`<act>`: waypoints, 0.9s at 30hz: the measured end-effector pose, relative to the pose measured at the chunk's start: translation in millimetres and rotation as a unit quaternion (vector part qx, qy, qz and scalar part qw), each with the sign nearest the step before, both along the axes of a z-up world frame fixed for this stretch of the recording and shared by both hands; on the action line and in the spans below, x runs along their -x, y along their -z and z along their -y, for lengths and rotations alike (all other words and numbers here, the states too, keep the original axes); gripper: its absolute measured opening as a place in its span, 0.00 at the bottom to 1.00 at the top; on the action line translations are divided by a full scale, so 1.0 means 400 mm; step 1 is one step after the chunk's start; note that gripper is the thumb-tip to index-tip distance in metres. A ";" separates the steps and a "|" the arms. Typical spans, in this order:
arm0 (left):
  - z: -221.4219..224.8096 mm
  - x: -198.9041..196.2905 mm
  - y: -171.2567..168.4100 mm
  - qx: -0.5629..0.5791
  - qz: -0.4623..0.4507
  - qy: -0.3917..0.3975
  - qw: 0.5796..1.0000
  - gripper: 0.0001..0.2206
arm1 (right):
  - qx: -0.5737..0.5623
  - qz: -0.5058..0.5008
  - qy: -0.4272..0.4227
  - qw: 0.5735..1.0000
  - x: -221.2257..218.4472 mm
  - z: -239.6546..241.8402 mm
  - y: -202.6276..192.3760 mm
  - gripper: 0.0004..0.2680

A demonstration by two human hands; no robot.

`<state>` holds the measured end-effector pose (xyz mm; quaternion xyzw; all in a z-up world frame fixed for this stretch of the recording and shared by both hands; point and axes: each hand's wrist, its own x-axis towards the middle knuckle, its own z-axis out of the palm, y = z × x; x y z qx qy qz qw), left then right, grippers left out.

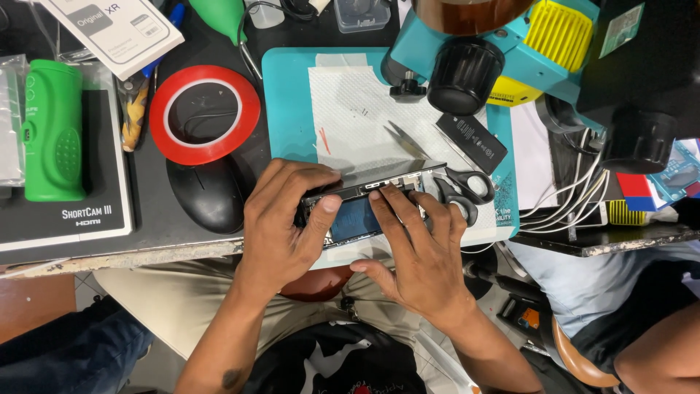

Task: Reassembling the internal components of a smartphone using a precision screwdriver and manual alignment.

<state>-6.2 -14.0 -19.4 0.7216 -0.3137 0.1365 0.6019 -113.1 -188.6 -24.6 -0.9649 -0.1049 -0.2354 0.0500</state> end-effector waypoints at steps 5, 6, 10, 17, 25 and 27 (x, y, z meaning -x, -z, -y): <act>-0.002 -0.001 0.004 0.000 0.006 0.002 1.000 0.11 | -0.017 0.016 -0.007 1.000 0.001 0.004 0.006 0.28; -0.002 0.000 0.004 0.000 0.007 0.002 1.000 0.10 | -0.031 0.023 -0.014 0.999 0.003 0.004 0.005 0.28; -0.002 -0.001 0.002 0.000 0.007 0.000 1.000 0.11 | -0.061 0.036 -0.023 0.997 0.018 0.035 0.003 0.28; 0.001 0.000 0.000 -0.006 0.006 0.001 1.000 0.12 | -0.079 0.061 -0.001 0.995 0.019 0.054 -0.028 0.26; -0.016 0.008 -0.005 -0.074 0.038 -0.001 0.997 0.16 | -0.084 0.059 0.001 0.995 0.041 0.060 -0.087 0.25; -0.024 0.011 -0.014 -0.080 0.066 0.028 0.994 0.14 | -0.114 0.108 -0.017 0.987 0.041 0.051 -0.133 0.21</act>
